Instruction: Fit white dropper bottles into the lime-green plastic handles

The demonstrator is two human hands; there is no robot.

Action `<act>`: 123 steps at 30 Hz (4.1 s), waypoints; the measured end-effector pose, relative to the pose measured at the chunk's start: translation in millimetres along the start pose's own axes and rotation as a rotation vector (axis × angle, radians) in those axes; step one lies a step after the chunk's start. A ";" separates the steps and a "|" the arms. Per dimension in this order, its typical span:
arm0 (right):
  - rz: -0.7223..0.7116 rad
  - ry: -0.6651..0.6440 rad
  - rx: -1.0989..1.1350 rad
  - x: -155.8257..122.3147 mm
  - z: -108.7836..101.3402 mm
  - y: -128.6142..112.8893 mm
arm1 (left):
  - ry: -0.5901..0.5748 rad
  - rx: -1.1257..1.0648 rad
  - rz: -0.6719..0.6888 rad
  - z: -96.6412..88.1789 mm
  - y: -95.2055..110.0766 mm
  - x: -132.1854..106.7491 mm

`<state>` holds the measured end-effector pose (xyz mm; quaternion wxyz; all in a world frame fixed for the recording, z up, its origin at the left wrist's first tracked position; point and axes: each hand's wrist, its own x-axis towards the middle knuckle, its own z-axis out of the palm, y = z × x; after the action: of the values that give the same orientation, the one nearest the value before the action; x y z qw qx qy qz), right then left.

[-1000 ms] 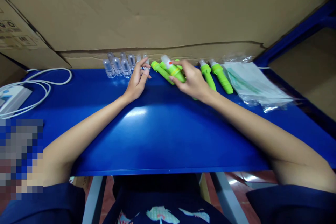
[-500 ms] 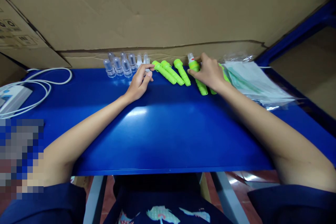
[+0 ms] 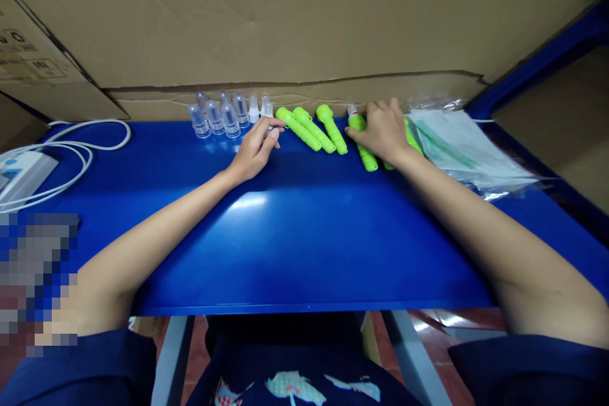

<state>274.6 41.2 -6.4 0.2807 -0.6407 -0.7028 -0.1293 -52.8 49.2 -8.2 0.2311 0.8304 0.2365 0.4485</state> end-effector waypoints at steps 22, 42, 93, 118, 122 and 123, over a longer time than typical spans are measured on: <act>-0.195 -0.196 0.126 -8.1 -8.2 -54.1 | -0.046 0.388 0.049 -12.9 -40.4 10.3; -0.069 -0.189 0.077 -8.4 -2.8 -41.4 | 0.080 0.335 0.081 -19.0 -56.0 13.1; -0.698 -0.180 0.237 -19.8 -16.5 -78.9 | 0.054 -0.372 -0.184 4.0 -2.6 5.2; -0.621 -0.309 0.367 -25.9 -32.0 -94.0 | -0.104 -0.343 -0.292 -3.2 -3.9 4.5; -0.473 -0.292 0.250 -21.7 -40.2 -91.4 | -0.015 -0.352 -0.310 1.0 -7.7 5.0; -0.417 -0.271 0.217 -19.3 -42.3 -88.4 | 0.004 -0.353 -0.313 1.8 -8.2 5.0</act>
<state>198.6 -10.5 32.7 0.2186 -0.4598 -0.8604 -0.0213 -50.3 58.2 -10.9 0.4390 0.7294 0.2806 0.4433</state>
